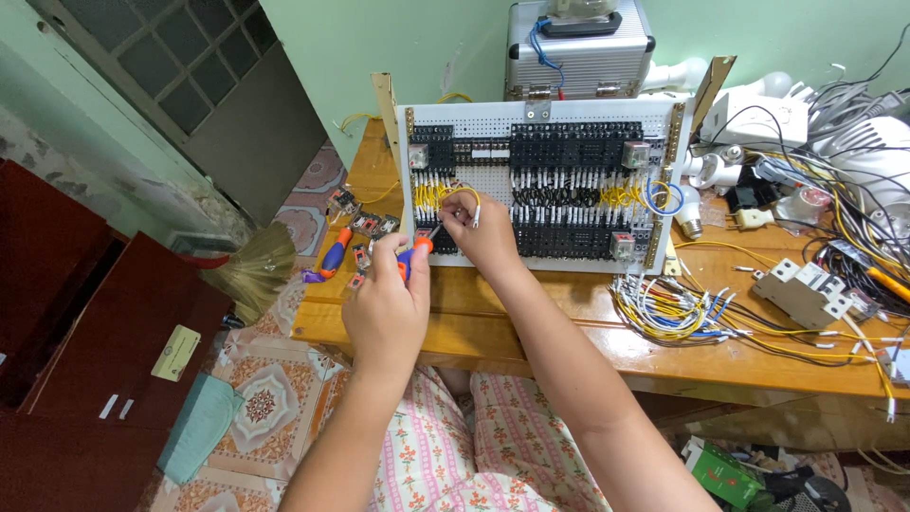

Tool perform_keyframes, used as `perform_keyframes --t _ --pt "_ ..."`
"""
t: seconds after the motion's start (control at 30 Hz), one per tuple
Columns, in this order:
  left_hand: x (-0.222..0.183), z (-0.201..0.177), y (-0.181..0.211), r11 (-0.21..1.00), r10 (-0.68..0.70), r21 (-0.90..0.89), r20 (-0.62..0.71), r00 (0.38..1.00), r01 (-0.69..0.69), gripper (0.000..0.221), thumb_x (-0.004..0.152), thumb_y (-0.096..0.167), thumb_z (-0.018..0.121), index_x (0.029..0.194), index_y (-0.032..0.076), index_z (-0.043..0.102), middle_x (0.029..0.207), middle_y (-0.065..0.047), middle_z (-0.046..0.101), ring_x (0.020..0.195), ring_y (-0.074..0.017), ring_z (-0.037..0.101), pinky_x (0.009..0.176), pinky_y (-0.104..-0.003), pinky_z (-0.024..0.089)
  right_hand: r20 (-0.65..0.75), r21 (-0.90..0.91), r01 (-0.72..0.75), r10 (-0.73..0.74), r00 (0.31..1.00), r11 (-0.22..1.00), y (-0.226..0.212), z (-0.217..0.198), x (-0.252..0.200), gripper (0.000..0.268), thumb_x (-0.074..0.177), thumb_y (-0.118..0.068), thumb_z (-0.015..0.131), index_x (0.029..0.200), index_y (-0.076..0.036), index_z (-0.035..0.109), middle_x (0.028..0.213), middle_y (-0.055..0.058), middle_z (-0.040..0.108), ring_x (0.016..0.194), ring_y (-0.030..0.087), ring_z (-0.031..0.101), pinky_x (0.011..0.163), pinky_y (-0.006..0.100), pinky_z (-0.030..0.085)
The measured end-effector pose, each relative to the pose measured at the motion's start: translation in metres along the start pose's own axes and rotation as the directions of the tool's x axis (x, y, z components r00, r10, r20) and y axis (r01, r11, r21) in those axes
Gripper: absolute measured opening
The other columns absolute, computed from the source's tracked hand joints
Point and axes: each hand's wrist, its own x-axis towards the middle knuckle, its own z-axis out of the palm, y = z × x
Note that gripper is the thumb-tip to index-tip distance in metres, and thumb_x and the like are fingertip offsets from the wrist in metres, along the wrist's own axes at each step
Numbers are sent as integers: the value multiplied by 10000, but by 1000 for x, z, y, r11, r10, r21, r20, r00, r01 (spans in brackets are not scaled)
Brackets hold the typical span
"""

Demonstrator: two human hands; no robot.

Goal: Connecting wires to a terminal block on an electrical panel using a screwdriver.

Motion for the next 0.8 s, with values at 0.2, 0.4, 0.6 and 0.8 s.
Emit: perform_keyframes --t 0.2,0.4,0.6,0.8 --pt "-8 3 6 992 126 -23 -37 991 -127 386 1031 227 480 1364 39 536 1053 -194 678 914 -382 714 748 -467 588 -24 -30 47 -48 999 998 -5 -1 -1 148 798 -26 791 939 -65 772 776 66 738 675 182 674 611 287 576" --pt "-3 -2 7 1000 18 18 -6 1000 -18 478 995 439 554 1375 151 533 770 -144 741 636 -360 722 594 -481 577 -84 -20 82 -84 993 996 -5 4 -3 135 779 -48 805 901 -88 766 763 41 725 671 192 659 660 320 567" --pt "-8 -18 16 998 -49 35 112 992 45 476 1034 463 484 1393 152 518 633 -167 715 581 -379 721 571 -475 571 -140 -3 134 -133 981 991 -9 6 -6 107 799 -40 796 884 -92 756 771 35 718 675 190 646 690 319 558" --pt "-8 -2 6 997 6 -77 63 998 -1 600 1017 269 509 1529 -11 371 1199 -318 680 897 -451 720 740 -524 587 -177 -13 202 -201 964 979 -13 5 -6 125 781 -6 805 869 -75 750 775 56 716 651 222 647 683 345 556"
